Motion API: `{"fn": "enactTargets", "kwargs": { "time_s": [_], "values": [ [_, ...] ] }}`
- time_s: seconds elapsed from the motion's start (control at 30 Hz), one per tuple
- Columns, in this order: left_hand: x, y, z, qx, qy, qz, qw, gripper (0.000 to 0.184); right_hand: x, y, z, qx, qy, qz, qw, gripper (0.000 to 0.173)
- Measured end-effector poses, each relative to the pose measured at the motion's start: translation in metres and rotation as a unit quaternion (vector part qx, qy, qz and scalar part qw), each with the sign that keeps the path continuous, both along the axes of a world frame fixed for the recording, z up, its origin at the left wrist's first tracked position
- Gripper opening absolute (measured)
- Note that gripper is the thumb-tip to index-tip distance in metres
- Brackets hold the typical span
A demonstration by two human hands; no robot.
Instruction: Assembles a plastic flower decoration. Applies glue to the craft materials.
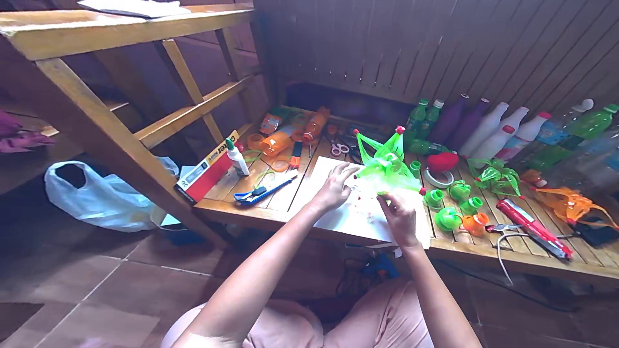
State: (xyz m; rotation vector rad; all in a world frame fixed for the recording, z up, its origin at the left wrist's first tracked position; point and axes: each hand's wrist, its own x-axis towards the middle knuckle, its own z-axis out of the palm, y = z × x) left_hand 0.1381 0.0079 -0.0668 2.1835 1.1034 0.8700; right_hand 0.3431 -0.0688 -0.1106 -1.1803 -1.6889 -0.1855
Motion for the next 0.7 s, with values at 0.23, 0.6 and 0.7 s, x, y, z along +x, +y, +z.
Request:
{"fn": "enactTargets", "kwargs": {
  "time_s": [0.23,0.6,0.7],
  "values": [
    [0.0015,-0.0004,0.0024,0.016,-0.011,0.000,1.000,0.050,0.0002,0.0015,-0.0004,0.012,-0.003,0.005,1.000,0.018],
    [0.0019,-0.0015,0.0033,0.015,-0.017,0.004,1.000,0.047,0.0053,0.0010,-0.0002,0.022,-0.018,0.007,1.000,0.019],
    [0.0018,-0.0031,0.0033,0.016,-0.018,0.001,1.000,0.046,0.0053,0.0001,0.0002,0.018,-0.020,0.008,1.000,0.019]
  ]
}}
